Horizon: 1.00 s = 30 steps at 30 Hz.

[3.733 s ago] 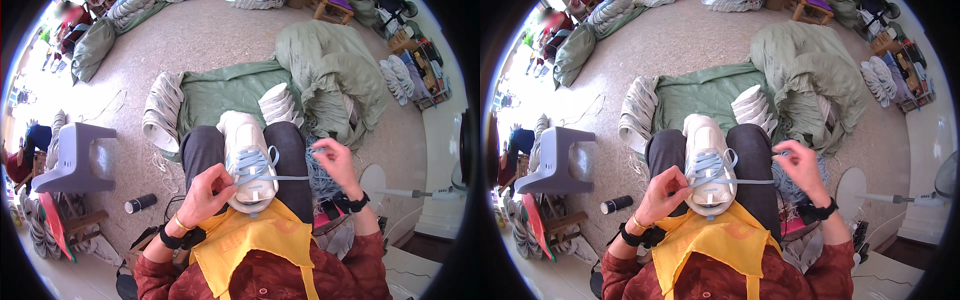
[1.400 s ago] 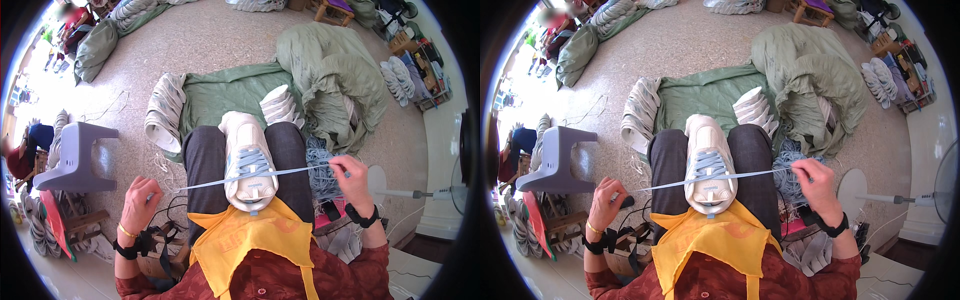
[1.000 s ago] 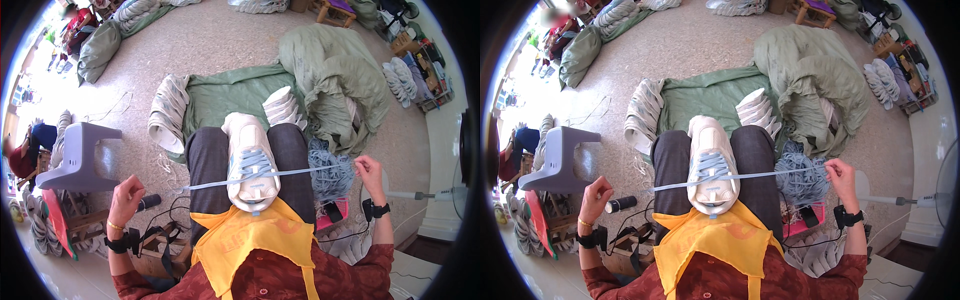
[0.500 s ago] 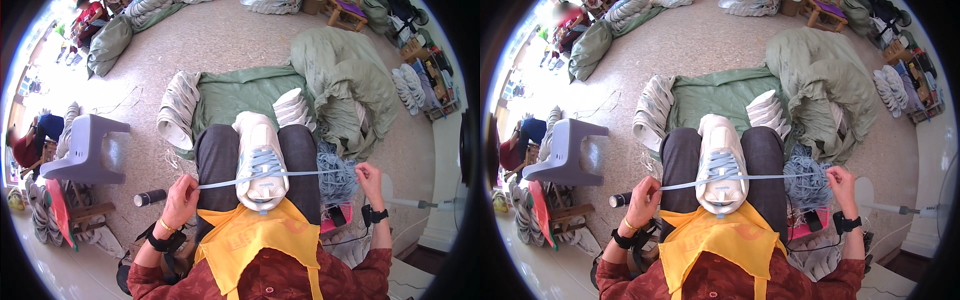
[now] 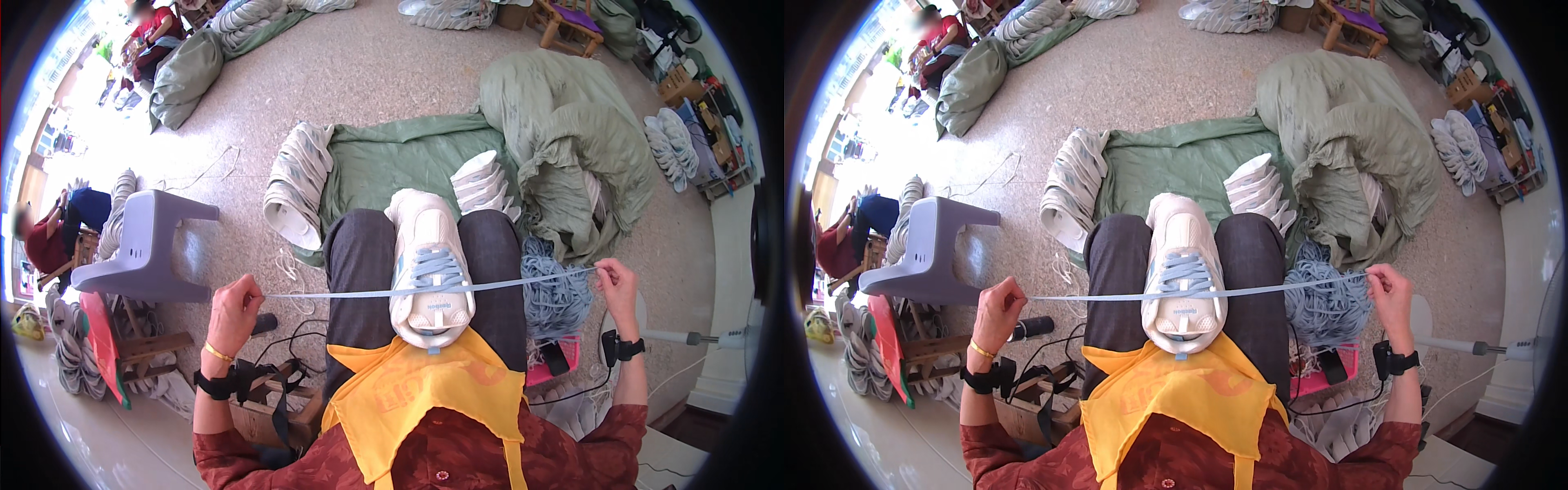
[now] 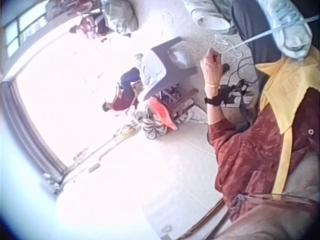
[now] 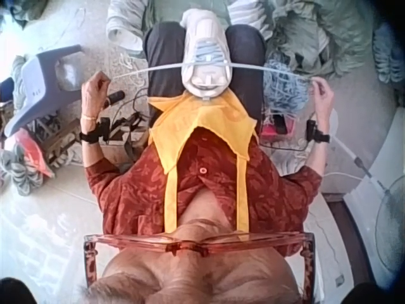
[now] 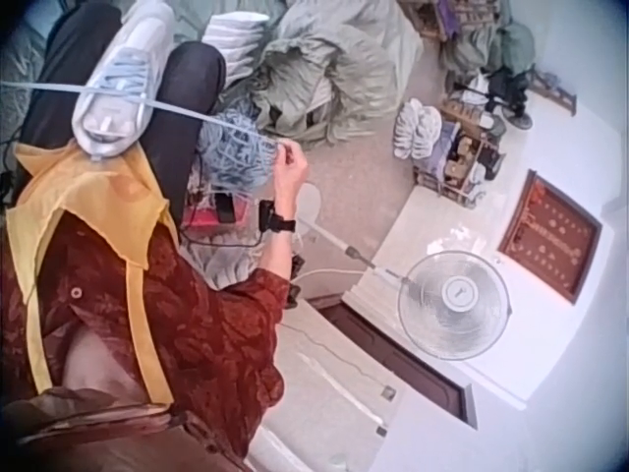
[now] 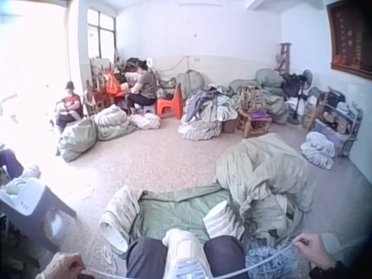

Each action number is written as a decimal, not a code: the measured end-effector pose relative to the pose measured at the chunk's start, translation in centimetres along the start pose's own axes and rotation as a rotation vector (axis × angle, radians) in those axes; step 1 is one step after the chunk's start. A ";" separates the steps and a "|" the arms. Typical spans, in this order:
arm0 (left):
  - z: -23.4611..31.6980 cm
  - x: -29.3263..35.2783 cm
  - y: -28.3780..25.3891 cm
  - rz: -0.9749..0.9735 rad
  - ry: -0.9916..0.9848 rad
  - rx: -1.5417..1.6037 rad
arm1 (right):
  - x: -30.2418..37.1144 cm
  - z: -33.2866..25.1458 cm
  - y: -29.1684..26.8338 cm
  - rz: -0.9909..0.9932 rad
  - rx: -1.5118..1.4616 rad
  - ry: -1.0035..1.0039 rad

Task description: Lacing and organizing shoe uppers at a manufacturing facility.

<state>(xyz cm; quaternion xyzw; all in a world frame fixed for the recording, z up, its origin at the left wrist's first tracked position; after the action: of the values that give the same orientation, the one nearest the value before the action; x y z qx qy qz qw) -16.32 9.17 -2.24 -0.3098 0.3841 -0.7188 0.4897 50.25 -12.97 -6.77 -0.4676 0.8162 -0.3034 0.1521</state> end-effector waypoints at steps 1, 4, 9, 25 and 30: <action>-0.6 0.0 -0.2 -0.008 -0.003 -0.015 | -0.1 -0.4 0.1 -0.008 0.011 -0.016; -2.0 -0.1 -0.7 -0.006 -0.021 -0.035 | -0.7 -0.3 0.8 -0.041 0.043 -0.018; -3.9 -0.3 -0.7 -0.052 -0.063 -0.104 | -1.3 0.2 1.5 -0.086 0.119 0.015; 5.3 -10.6 -8.7 0.048 0.041 0.501 | -8.5 -14.1 6.9 -0.457 -0.618 0.036; 7.5 -9.0 -2.5 -0.075 -0.072 0.631 | -5.5 -16.6 8.8 -0.242 -0.798 0.054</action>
<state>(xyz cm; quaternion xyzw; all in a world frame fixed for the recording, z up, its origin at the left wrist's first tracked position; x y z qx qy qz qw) -8.34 16.31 3.11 -0.1820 0.1130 -0.8085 0.5482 38.32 0.90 0.16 -0.5740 0.8127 0.0090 -0.0993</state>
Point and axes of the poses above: each hand's wrist, its own x-axis away from the middle knuckle, its own y-axis out of the palm, z = x × y, the point moved 8 cm from there along -x, towards the middle knuckle, and after that the axes turned 1 degree about -y, right-handed, at the moved point
